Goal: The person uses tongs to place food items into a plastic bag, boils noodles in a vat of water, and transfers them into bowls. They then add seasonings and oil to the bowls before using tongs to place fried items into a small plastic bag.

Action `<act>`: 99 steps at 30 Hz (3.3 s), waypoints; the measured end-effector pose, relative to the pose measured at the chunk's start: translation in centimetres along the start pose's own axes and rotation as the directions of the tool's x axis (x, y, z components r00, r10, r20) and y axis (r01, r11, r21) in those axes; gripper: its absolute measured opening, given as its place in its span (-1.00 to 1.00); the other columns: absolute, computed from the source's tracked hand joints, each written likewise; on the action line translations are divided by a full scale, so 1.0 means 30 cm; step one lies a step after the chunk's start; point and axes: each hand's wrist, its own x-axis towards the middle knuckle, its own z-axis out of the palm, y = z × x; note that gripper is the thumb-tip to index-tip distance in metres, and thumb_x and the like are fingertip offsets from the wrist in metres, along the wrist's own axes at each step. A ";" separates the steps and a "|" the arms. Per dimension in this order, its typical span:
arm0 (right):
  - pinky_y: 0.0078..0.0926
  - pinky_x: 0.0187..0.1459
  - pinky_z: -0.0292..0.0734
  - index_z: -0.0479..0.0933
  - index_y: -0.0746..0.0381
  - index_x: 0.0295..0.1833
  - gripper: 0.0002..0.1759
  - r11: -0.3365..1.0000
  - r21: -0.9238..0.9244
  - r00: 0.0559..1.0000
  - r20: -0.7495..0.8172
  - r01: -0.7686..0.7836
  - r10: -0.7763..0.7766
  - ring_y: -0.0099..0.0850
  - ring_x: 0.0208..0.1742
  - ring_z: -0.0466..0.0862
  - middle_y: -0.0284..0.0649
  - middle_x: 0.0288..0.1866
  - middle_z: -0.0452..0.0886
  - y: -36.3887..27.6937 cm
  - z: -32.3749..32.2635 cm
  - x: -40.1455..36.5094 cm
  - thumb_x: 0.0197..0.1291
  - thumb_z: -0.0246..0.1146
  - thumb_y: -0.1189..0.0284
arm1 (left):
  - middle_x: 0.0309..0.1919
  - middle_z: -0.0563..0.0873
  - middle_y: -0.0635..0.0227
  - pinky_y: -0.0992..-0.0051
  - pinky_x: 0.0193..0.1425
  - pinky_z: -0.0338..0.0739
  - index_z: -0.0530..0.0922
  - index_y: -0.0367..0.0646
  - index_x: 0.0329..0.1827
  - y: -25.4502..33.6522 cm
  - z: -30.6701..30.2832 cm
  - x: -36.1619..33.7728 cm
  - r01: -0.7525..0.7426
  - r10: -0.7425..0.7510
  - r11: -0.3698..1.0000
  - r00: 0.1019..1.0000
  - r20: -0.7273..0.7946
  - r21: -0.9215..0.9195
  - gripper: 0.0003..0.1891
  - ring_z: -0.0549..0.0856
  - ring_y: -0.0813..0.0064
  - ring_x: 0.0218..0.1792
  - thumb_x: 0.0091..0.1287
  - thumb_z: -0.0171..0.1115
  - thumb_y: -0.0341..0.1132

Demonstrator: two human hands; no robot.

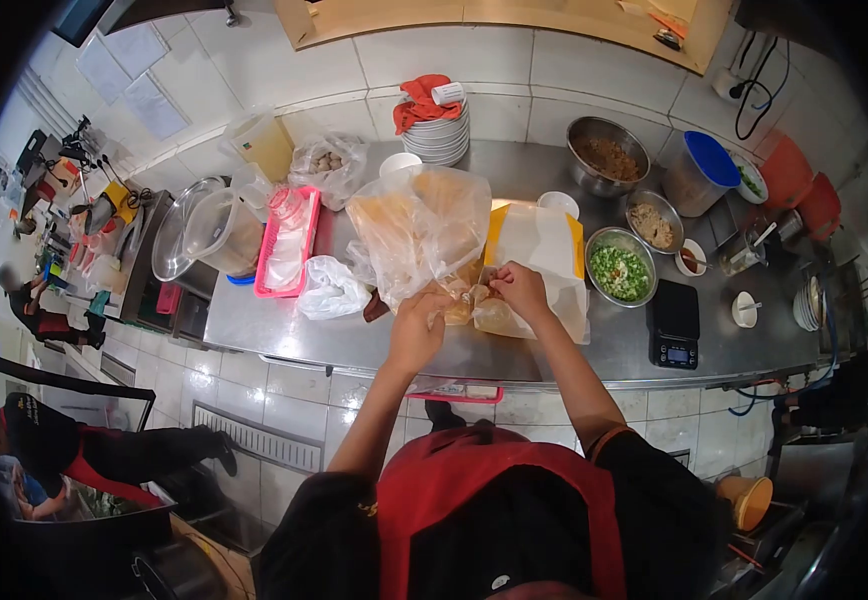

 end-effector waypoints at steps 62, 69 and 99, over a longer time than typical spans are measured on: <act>-0.25 0.00 0.32 0.62 -0.01 -0.43 -0.87 0.518 -0.341 0.586 0.683 0.784 -0.437 -0.23 -0.03 0.49 -0.28 -0.35 0.62 -0.113 -0.033 0.134 -0.11 0.17 0.40 | -0.31 0.58 0.24 0.48 -0.25 0.55 0.42 -0.25 -0.20 -0.166 0.359 -0.109 0.452 -0.616 0.478 0.784 0.080 -0.754 -0.83 0.65 0.37 -0.31 0.27 0.06 -0.33; -0.25 -0.10 0.38 0.66 -0.09 -0.40 -0.83 0.417 -0.306 0.485 0.755 0.856 -0.441 -0.29 -0.12 0.54 -0.37 -0.36 0.65 -0.092 -0.002 0.165 -0.18 0.22 0.39 | -0.32 0.53 -0.07 0.20 -0.18 0.44 0.36 -0.28 -0.14 -0.003 0.303 -0.022 0.022 -0.058 0.988 0.971 -0.230 -0.154 -0.77 0.55 -0.06 -0.28 0.11 0.02 -0.48; -0.32 -0.04 0.46 0.61 0.11 -0.16 -0.67 0.313 -0.540 0.475 0.840 0.781 0.263 -0.28 -0.07 0.59 -0.22 -0.18 0.63 -0.251 0.033 0.270 -0.17 0.24 0.44 | -0.16 0.61 0.18 0.40 -0.18 0.55 0.40 -0.27 0.01 -0.133 0.544 -0.132 0.459 -0.479 0.622 0.864 0.155 -0.634 -0.59 0.66 0.31 -0.24 0.11 0.21 -0.31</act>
